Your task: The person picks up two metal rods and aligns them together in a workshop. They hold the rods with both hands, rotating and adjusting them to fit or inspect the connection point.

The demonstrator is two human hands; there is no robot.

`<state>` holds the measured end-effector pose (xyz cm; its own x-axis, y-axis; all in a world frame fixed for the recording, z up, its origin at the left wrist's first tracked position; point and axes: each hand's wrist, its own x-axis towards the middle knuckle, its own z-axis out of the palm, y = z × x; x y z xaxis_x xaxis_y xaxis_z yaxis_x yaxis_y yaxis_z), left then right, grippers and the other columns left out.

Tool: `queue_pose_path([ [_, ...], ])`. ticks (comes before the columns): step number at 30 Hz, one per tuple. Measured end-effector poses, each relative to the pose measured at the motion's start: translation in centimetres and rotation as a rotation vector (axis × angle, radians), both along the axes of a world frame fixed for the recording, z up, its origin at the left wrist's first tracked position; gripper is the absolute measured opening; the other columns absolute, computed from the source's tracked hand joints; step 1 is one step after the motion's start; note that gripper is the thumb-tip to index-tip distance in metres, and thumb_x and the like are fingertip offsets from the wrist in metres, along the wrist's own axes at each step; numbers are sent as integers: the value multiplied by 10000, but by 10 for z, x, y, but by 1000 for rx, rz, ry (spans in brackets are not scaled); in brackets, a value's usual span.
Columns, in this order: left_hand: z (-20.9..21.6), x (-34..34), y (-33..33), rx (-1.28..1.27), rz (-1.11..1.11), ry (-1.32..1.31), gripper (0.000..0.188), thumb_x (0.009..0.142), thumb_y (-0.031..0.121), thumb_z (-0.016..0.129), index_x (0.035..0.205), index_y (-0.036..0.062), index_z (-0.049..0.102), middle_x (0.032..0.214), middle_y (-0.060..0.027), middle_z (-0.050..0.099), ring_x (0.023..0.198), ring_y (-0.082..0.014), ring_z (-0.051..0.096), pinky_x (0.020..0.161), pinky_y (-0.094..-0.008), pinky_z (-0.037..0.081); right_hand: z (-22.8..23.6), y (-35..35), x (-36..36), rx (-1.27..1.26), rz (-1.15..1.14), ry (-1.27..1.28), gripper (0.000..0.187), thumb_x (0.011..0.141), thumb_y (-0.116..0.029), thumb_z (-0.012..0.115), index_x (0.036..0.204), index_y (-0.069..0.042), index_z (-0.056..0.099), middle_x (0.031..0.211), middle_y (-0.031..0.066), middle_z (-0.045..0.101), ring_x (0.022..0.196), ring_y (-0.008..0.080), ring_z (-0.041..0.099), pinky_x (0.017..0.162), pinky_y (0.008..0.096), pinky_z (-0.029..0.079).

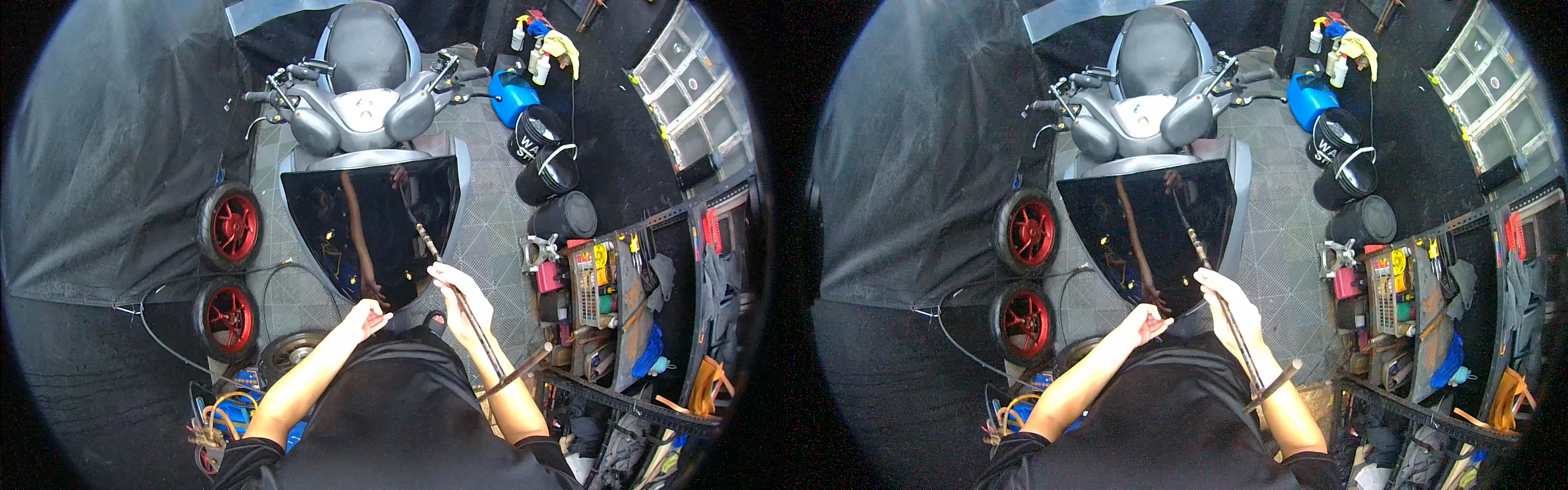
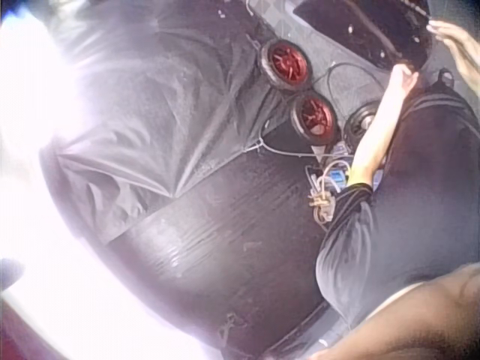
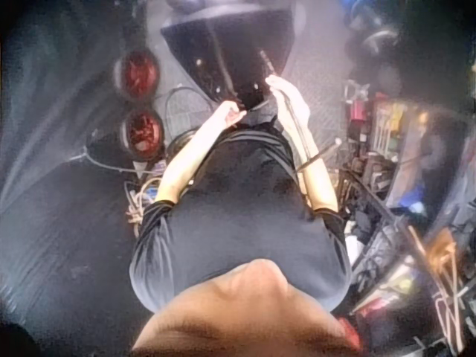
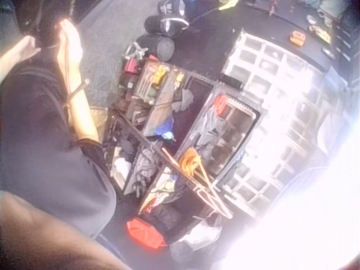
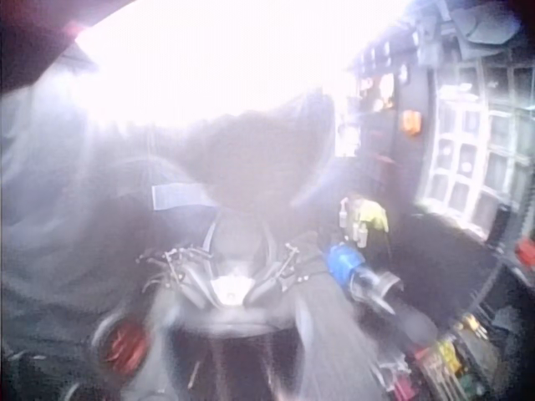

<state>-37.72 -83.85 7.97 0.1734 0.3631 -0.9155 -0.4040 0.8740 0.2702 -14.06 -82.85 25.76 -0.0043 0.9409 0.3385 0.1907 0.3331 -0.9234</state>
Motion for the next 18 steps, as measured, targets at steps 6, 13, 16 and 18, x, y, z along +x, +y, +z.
queue_pose_path([
  [6, 2, 4, 4, -60, 51, 2, 118, 719, 78, 610, 639, 67, 524, 831, -119, 671, 987, -308, 730, 831, -363, 605, -4, -5, 14, -36, 119, -144, 284, 988, 10, 572, 1266, -2, 631, 1326, 170, 653, 1006, 226, 736, 857, 291, 605],
  [13, 1, 4, 0, -115, 232, -76, 86, 686, -3, 602, 669, 41, 530, 893, -111, 677, 996, -300, 718, 865, -322, 592, 9, 11, 16, -224, -99, 69, 300, 868, -67, 774, 1149, 18, 710, 1174, 167, 728, 943, 167, 751, 767, 277, 608],
  [16, -3, 0, 0, -112, 218, -89, 85, 686, 1, 605, 678, 36, 528, 910, -115, 675, 1003, -304, 715, 854, -322, 595, 14, 21, 14, 53, -74, -99, 259, 930, 30, 671, 1184, 78, 665, 1161, 191, 712, 968, 219, 735, 853, 309, 598],
  [18, -2, 0, 2, -126, 214, -78, 83, 686, -1, 605, 694, 30, 528, 919, -120, 674, 1000, -309, 716, 852, -323, 596, 23, 15, 6, -60, -48, -55, 284, 941, 30, 651, 1224, 58, 652, 1208, 187, 694, 997, 224, 727, 879, 305, 587],
])
